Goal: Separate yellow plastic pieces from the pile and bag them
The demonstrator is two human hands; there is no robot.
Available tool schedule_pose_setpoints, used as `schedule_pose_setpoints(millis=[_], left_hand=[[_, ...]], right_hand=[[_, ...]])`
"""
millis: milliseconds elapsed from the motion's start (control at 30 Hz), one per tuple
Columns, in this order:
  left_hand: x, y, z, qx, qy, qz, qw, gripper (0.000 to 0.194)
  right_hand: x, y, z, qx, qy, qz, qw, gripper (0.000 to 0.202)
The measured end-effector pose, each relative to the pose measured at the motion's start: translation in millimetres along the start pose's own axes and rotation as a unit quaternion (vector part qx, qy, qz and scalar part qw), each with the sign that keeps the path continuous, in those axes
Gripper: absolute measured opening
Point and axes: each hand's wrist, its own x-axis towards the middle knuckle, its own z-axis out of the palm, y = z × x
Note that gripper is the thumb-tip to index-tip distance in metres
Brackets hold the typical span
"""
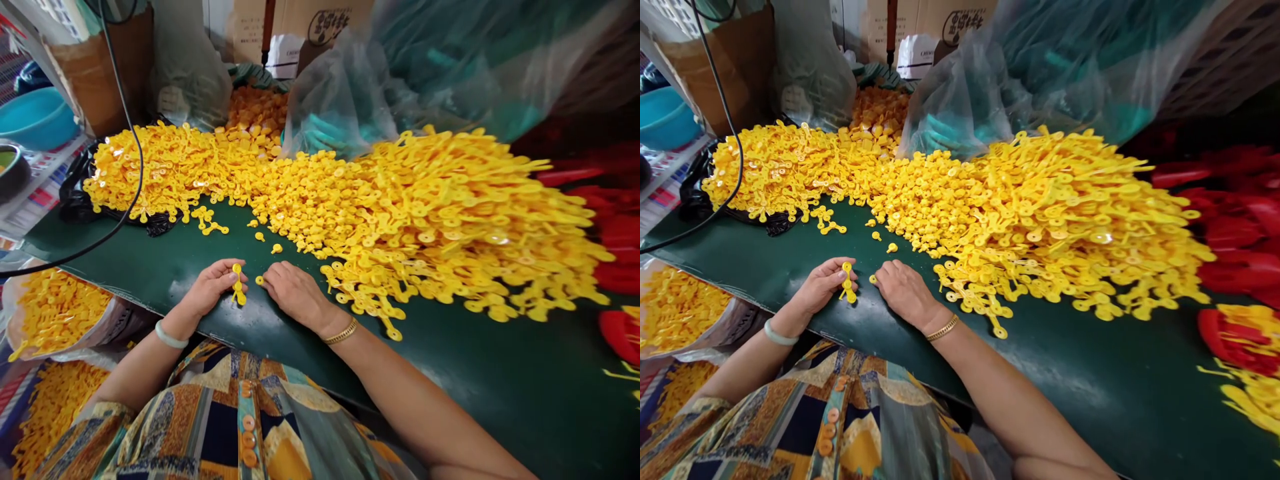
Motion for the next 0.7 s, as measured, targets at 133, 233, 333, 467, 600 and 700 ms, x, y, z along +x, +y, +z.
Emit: schedule_pose_setpoints(millis=[133, 233, 333, 467, 600, 700], left_hand=[[-1, 1, 0.4, -0.017, 0.003, -0.012, 1.0, 0.045], [-1, 4, 0.8, -0.043, 0.016, -0.012, 0.999, 0.043], [5, 12, 2.2, -0.049, 0.037, -0.02, 0.998, 0.04], [32, 25, 13.3, 0.109, 0.033, -0.014, 0.993, 0.025], [72, 25, 38.5, 0.379, 0.02, 0.056, 0.924, 0.022], [94, 14, 56.9, 0.565, 0.0, 0.132, 0.814, 0.028]], right_hand=[[-5, 1, 4, 0.036, 0.011, 0.027, 0.999, 0.018], [-11, 1, -1, 0.019, -0.007, 0.006, 1.0, 0.017], [-19, 3, -9, -0.002, -0.013, 0.012, 1.0, 0.016], [-26, 7, -13, -0.019, -0.021, 0.041, 0.999, 0.014], [-29, 7, -13, -0.028, -0.013, 0.063, 0.998, 0.017], [-34, 8, -15, -0.026, -0.005, 0.055, 0.998, 0.015]])
